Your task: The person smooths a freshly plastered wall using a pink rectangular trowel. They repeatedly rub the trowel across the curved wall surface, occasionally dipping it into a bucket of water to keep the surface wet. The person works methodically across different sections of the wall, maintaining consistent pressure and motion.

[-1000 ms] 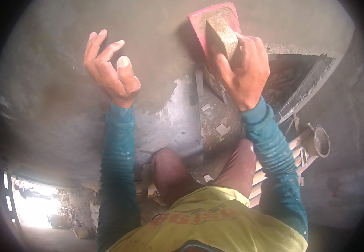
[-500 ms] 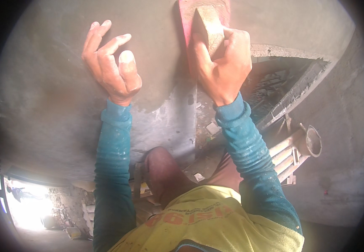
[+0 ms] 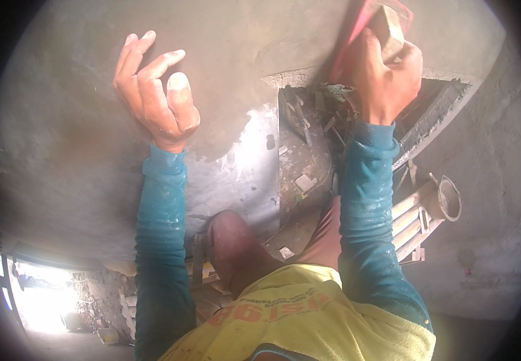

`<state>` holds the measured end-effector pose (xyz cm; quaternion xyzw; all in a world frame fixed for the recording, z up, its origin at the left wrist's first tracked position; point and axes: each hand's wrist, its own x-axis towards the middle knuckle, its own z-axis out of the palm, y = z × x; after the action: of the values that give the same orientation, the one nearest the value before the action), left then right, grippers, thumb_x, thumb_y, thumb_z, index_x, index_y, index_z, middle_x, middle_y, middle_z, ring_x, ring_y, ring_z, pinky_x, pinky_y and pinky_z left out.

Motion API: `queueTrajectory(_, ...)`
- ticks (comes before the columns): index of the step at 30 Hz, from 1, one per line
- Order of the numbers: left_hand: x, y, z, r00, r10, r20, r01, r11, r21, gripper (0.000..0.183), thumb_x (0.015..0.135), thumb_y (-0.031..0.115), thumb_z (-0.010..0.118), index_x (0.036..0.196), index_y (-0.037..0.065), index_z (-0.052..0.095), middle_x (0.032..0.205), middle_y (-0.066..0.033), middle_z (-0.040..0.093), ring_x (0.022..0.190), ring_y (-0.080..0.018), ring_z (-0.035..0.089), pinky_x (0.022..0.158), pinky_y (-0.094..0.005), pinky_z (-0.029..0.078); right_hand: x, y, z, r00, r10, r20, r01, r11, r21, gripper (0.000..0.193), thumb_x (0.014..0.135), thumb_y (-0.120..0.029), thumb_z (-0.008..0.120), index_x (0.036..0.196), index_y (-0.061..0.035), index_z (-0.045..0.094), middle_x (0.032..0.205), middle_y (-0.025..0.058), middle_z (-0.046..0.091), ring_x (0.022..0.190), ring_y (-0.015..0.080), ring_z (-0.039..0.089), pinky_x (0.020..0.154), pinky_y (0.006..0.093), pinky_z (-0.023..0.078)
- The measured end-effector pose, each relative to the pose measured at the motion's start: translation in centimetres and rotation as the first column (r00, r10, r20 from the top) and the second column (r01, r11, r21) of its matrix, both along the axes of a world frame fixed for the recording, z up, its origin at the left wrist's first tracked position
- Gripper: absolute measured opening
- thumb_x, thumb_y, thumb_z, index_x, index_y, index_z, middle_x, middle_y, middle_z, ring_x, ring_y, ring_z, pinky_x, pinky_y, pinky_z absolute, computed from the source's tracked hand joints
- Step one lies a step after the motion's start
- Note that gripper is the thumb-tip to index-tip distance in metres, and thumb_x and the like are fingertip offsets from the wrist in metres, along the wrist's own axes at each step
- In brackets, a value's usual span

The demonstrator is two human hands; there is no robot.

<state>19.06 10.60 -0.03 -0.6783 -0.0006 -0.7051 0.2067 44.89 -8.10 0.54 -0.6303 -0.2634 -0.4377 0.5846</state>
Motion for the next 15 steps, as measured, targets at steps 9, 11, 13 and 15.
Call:
queueTrajectory(9, 0.1, 0.2, 0.0, 1.000, 0.009, -0.011, -0.010, 1.000, -0.002, 0.025, 0.099, 0.017, 0.055, 0.108, 0.003, 0.074, 0.141, -0.0216, 0.064, 0.137, -0.0434, 0.056, 0.118, -0.0586, 0.048, -7.8, 3.4, -2.9, 0.941, 0.226, 0.252, -0.215, 0.974, -0.071, 0.039, 0.085, -0.024, 0.095, 0.105, 0.0009, 0.071, 0.090, 0.0093, 0.067, 0.076, 0.0200, 0.063, 0.070, 0.0343, 0.051)
queueTrajectory(11, -0.1, 0.1, 0.0, 1.000, 0.027, -0.016, -0.027, 1.000, -0.004, 0.025, 0.100, 0.018, 0.055, 0.108, 0.003, 0.074, 0.142, -0.0217, 0.064, 0.137, -0.0432, 0.056, 0.118, -0.0586, 0.048, -8.7, 3.7, -3.2, 0.941, 0.303, 0.153, -0.287, 0.951, -0.120, 0.041, 0.079, -0.021, 0.087, 0.111, -0.0033, 0.068, 0.100, 0.0136, 0.064, 0.089, 0.0351, 0.066, 0.079, 0.0437, 0.053)
queueTrajectory(13, -0.1, 0.1, -0.1, 1.000, 0.028, -0.012, -0.028, 1.000, -0.008, 0.025, 0.100, 0.018, 0.056, 0.108, 0.003, 0.074, 0.142, -0.0216, 0.064, 0.137, -0.0432, 0.056, 0.118, -0.0584, 0.048, -8.8, 4.3, -3.4, 0.942, 0.280, 0.184, -0.252, 0.954, -0.164, 0.046, 0.076, -0.024, 0.088, 0.111, -0.0035, 0.066, 0.101, 0.0147, 0.062, 0.093, 0.0366, 0.064, 0.081, 0.0450, 0.049)
queueTrajectory(15, -0.2, 0.3, -0.3, 1.000, 0.029, -0.010, -0.029, 1.000, -0.010, 0.025, 0.099, 0.018, 0.056, 0.108, 0.003, 0.075, 0.143, -0.0213, 0.064, 0.137, -0.0434, 0.056, 0.118, -0.0579, 0.048, -8.3, 4.4, -2.2, 0.933, 0.211, 0.292, -0.158, 0.968, -0.192, 0.046, 0.077, -0.027, 0.085, 0.112, -0.0034, 0.065, 0.101, 0.0157, 0.061, 0.094, 0.0378, 0.063, 0.081, 0.0468, 0.049)
